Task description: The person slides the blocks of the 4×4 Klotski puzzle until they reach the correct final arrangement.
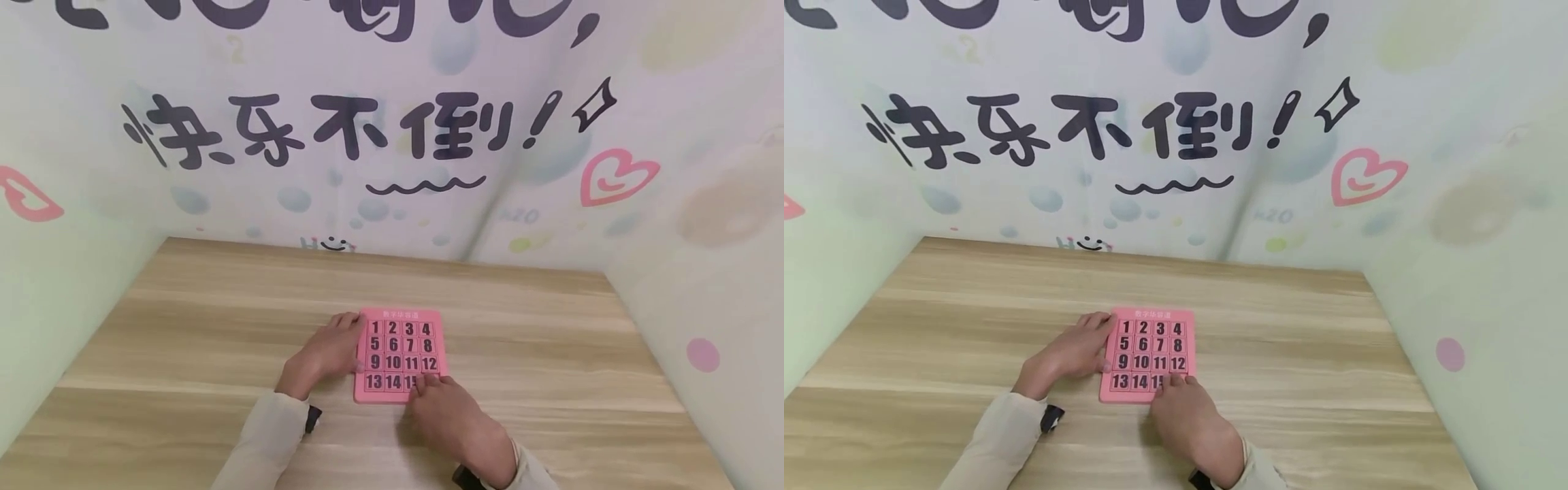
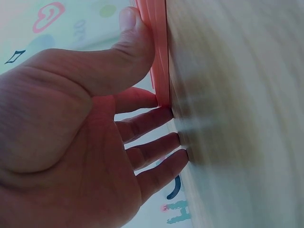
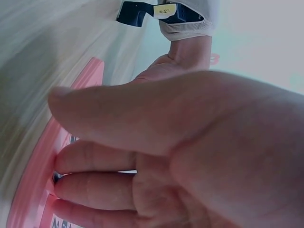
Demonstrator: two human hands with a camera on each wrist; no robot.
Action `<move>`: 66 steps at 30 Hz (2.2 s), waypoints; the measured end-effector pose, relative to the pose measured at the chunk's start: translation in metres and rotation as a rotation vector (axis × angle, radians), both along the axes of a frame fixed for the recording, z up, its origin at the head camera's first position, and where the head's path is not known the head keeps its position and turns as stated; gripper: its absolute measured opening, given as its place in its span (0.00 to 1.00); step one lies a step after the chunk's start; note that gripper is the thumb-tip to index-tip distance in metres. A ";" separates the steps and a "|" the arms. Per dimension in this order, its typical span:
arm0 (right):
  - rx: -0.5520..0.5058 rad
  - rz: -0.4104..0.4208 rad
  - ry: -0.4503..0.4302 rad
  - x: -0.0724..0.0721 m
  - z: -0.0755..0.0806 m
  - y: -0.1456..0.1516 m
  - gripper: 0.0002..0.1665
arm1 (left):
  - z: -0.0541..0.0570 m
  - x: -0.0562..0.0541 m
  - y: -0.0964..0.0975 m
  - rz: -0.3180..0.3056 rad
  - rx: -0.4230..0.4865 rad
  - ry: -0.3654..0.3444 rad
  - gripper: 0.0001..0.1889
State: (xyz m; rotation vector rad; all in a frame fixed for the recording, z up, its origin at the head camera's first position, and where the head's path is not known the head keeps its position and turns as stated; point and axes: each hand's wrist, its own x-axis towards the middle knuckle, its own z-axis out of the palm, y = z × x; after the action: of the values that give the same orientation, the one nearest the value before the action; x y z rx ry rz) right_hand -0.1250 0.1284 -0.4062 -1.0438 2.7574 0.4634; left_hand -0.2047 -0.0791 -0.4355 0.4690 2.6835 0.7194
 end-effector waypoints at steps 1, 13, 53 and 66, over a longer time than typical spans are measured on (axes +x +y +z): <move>-0.004 0.004 0.000 0.000 -0.001 0.001 0.12 | -0.002 0.001 0.000 -0.006 0.003 0.003 0.46; -0.107 0.023 -0.055 -0.009 0.005 0.018 0.05 | -0.010 0.000 0.001 -0.012 0.022 -0.018 0.47; -0.174 -0.024 -0.017 -0.012 0.009 0.012 0.13 | -0.003 0.000 -0.002 0.000 0.020 -0.016 0.48; -0.165 -0.013 0.015 -0.007 0.006 0.011 0.11 | -0.004 0.001 0.002 -0.001 0.010 -0.003 0.48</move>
State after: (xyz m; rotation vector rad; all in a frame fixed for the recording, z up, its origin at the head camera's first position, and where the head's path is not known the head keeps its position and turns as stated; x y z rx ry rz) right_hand -0.1316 0.1394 -0.4001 -1.0599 2.8542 0.2460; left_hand -0.2041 -0.0772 -0.4391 0.4706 2.6780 0.7328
